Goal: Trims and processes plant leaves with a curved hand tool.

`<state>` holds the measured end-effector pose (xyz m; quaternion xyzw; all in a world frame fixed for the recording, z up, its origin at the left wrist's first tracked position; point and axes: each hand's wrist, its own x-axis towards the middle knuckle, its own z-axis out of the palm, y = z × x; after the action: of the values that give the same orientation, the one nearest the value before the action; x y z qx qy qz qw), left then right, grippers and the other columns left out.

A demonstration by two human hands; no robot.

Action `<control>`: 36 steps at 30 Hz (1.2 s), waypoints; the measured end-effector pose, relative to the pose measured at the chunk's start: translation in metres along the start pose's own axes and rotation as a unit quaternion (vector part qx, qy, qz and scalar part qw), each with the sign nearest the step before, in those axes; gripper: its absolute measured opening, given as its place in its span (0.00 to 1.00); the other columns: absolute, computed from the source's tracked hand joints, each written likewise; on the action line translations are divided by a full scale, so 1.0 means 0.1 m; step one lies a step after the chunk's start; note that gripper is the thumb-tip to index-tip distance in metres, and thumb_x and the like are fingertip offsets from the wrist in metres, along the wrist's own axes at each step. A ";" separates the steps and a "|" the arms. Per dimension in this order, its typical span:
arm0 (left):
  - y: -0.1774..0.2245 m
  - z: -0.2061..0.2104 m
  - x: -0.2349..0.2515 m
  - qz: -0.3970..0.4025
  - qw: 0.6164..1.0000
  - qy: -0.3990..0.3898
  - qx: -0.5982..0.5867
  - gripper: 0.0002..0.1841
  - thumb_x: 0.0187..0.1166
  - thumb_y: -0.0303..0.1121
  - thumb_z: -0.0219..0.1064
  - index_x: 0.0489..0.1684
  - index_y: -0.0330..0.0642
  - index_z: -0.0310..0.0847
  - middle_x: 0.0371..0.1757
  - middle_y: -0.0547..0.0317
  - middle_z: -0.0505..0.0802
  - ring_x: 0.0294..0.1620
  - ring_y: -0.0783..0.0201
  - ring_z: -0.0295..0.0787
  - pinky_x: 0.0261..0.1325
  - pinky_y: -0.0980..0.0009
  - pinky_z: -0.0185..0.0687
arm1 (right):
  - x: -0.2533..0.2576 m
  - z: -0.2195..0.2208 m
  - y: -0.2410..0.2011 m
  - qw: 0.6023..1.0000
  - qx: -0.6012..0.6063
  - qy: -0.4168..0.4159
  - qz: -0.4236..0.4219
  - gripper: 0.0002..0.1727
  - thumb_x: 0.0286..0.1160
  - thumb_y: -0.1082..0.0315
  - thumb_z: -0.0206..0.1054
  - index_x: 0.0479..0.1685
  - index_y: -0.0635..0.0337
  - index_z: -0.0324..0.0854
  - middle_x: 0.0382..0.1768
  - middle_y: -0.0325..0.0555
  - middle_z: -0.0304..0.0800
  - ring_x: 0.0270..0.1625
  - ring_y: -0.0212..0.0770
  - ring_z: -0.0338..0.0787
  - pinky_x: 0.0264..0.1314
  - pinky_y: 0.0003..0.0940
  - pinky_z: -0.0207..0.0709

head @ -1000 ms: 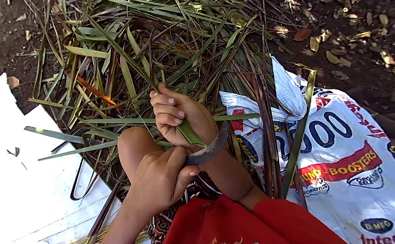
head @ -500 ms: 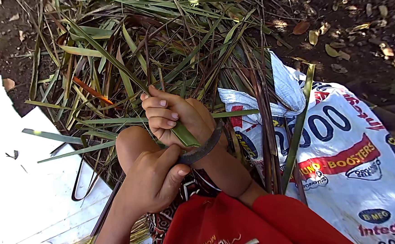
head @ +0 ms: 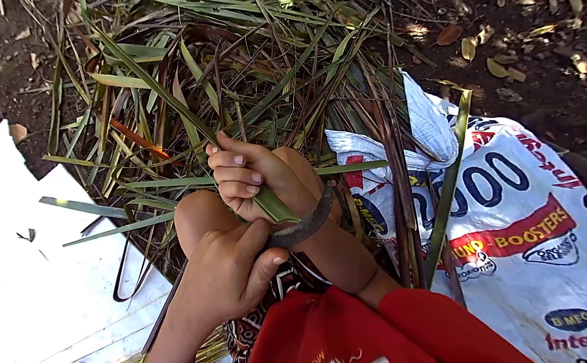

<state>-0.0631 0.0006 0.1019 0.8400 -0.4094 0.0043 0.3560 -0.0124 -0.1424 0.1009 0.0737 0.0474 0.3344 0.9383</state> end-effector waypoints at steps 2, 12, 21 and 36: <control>0.04 -0.04 0.00 -0.004 0.999 -0.008 0.032 0.33 0.94 0.57 0.34 0.26 0.42 0.72 0.14 0.60 0.70 0.13 0.68 0.68 0.17 0.74 0.59 | -0.01 0.00 -0.01 0.999 -0.035 0.010 0.004 0.20 0.92 0.45 0.47 0.41 0.51 0.70 0.16 0.29 0.65 0.10 0.18 0.66 0.12 0.08 0.62; -0.07 -0.07 0.05 0.014 0.984 -0.012 0.179 0.37 0.93 0.59 0.33 0.24 0.41 0.78 0.11 0.57 0.74 0.11 0.62 0.73 0.14 0.68 0.61 | 0.15 0.18 -0.05 0.986 -0.136 0.100 0.005 0.18 0.97 0.57 0.42 0.35 0.53 0.66 0.14 0.31 0.67 0.07 0.20 0.64 0.10 0.11 0.63; -0.07 0.23 0.01 -0.035 0.982 0.060 0.175 0.37 0.93 0.59 0.33 0.20 0.41 0.74 0.10 0.59 0.72 0.10 0.64 0.71 0.13 0.70 0.61 | 0.14 -0.19 -0.12 0.996 -0.060 0.061 0.008 0.16 0.91 0.54 0.55 0.49 0.59 0.75 0.25 0.38 0.81 0.21 0.25 0.85 0.21 0.14 0.79; -0.13 0.24 -0.03 -0.078 0.948 0.096 0.293 0.33 0.91 0.54 0.41 0.17 0.39 0.72 0.11 0.55 0.74 0.10 0.58 0.76 0.13 0.65 0.65 | 0.19 0.03 -0.08 0.992 -0.029 0.123 -0.007 0.17 0.95 0.59 0.47 0.37 0.58 0.72 0.20 0.37 0.82 0.15 0.22 0.82 0.17 0.11 0.76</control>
<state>-0.0629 -0.0068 0.0751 0.9322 -0.2875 0.1765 0.1309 0.0078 -0.1368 0.1015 0.0041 0.1531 0.3361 0.9293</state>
